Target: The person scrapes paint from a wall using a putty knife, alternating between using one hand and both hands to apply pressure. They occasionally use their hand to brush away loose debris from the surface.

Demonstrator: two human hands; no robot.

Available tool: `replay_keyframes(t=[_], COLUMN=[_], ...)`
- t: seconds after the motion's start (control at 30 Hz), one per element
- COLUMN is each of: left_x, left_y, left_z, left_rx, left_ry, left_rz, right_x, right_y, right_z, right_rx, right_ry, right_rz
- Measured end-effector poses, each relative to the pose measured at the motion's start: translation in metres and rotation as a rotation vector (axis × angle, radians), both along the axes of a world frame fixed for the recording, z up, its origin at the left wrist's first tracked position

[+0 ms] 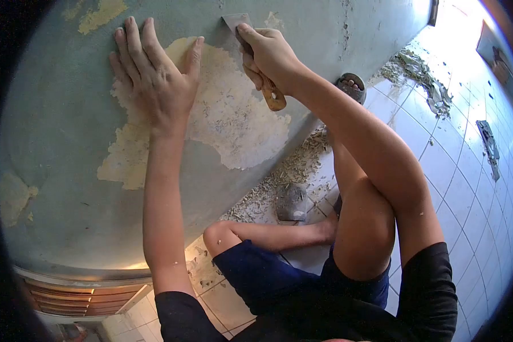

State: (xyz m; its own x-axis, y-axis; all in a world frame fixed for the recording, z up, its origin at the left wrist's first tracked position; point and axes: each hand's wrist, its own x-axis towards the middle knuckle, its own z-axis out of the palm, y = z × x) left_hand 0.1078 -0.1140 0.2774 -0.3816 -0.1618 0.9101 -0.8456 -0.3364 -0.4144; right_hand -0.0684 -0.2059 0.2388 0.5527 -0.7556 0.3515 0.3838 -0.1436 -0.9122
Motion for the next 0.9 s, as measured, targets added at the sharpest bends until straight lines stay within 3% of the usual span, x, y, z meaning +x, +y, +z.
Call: replay_keyframes(t=[0.1, 0.47, 0.57, 0.7, 0.83, 0.9], left_x=[0.003, 0.000, 0.000, 0.000, 0.000, -0.001], left_y=[-0.003, -0.004, -0.004, -0.004, -0.004, -0.004], left_z=[-0.006, -0.004, -0.011, -0.005, -0.010, -0.006], left_rx=[0.034, -0.027, 0.008, -0.001, -0.004, -0.001], left_ry=[-0.035, -0.040, -0.030, -0.020, -0.020, -0.017], left_rz=[0.086, 0.069, 0.072, 0.112, 0.081, 0.110], right_x=[0.001, 0.015, 0.013, 0.007, 0.009, 0.012], right_y=[0.002, -0.006, -0.023, 0.010, -0.010, 0.001], right_z=[0.001, 0.010, 0.026, 0.011, 0.031, 0.021], right_rx=[0.027, -0.082, -0.058, 0.012, 0.017, 0.025], right_ry=[-0.032, 0.019, -0.089, 0.041, -0.120, -0.075], right_rz=[-0.025, -0.179, -0.125, -0.094, -0.119, -0.137])
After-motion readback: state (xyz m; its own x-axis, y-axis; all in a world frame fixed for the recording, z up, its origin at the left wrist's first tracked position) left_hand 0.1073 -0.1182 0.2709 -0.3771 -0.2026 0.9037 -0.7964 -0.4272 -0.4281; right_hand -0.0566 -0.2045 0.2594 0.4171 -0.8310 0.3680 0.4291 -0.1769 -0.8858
